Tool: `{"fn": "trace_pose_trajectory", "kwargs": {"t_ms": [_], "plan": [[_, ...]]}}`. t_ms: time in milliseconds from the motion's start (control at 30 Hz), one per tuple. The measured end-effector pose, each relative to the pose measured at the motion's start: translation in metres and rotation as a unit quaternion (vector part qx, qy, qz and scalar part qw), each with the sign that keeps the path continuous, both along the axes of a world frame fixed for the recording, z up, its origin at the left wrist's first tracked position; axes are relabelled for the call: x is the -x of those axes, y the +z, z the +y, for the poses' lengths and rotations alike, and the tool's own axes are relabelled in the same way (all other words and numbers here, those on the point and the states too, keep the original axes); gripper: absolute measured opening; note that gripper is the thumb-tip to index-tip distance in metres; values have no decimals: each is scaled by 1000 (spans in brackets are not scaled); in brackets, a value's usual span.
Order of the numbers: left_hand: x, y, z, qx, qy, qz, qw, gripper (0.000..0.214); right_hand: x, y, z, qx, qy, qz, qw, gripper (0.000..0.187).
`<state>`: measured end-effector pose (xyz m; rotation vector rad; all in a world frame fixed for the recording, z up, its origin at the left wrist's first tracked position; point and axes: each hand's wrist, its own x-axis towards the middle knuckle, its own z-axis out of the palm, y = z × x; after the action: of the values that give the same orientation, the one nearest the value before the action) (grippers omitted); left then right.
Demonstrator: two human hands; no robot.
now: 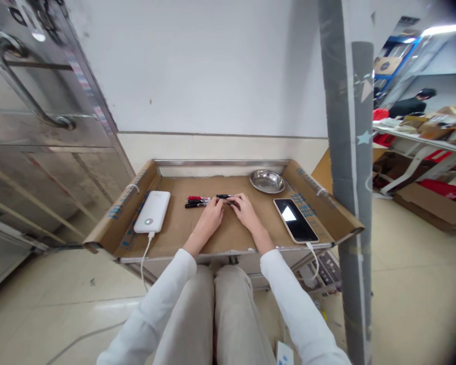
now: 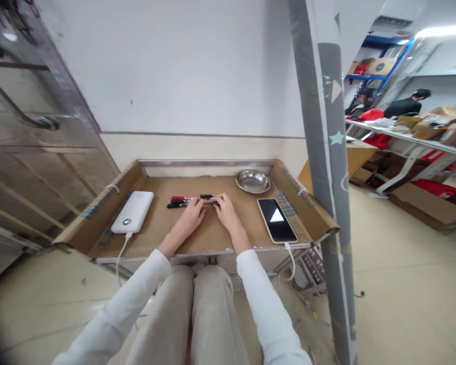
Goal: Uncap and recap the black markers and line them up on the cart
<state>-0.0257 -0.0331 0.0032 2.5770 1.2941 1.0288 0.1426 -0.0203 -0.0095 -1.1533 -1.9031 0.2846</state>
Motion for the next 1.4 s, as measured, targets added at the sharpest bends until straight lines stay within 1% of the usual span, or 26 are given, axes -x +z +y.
{"fn": "trace_pose_trajectory", "kwargs": {"t_ms": [133, 267, 333, 433, 533, 633, 700, 733, 867, 933, 967, 1000, 1067, 1200, 1300, 1400], "plan": [[-4, 3, 6, 17, -24, 12, 999, 13, -2, 0, -1, -17, -25, -59, 998, 29], [-7, 4, 11, 33, -17, 5, 999, 10, -6, 1, -3, -19, -63, -57, 996, 27], [-7, 3, 13, 24, -1, 1, 1000, 8, -7, 2, -5, -21, -68, -55, 996, 27], [-7, 2, 17, 2, 40, 2, 999, 9, -6, 7, -9, -24, -71, -50, 996, 25], [-4, 4, 18, -1, 80, 17, 997, 5, -4, 11, -13, -24, -105, -50, 993, 21], [2, 8, 11, -7, 106, 34, 994, 3, -2, 12, -17, -14, -127, -86, 988, 20], [7, 11, 3, -18, 145, 37, 989, 7, -2, 12, -18, -4, -132, -110, 985, 21], [9, 13, -1, -23, 175, 37, 984, 10, -2, 12, -18, 1, -137, -119, 983, 22], [16, 13, -14, -21, 326, 46, 944, 16, -2, 12, -19, 19, -151, -135, 979, 23], [18, 11, -16, -7, 374, 61, 926, 18, -1, 13, -21, 21, -144, -133, 980, 24], [18, 10, -16, -1, 385, 69, 920, 19, 0, 14, -22, 21, -136, -131, 982, 25], [19, 8, -17, 1, 388, 74, 919, 19, 0, 14, -23, 20, -127, -129, 983, 26], [19, 6, -16, -4, 367, 70, 928, 18, 2, 16, -26, 16, -107, -126, 986, 28], [19, 1, -16, -16, 286, 41, 957, 14, 5, 17, -29, 3, -75, -146, 986, 33], [21, -2, -16, -19, 249, 17, 968, 12, 6, 18, -29, -5, -71, -152, 986, 33], [23, -2, -14, -1, 214, -29, 976, 10, 7, 21, -31, -11, -71, -118, 990, 34]]}}
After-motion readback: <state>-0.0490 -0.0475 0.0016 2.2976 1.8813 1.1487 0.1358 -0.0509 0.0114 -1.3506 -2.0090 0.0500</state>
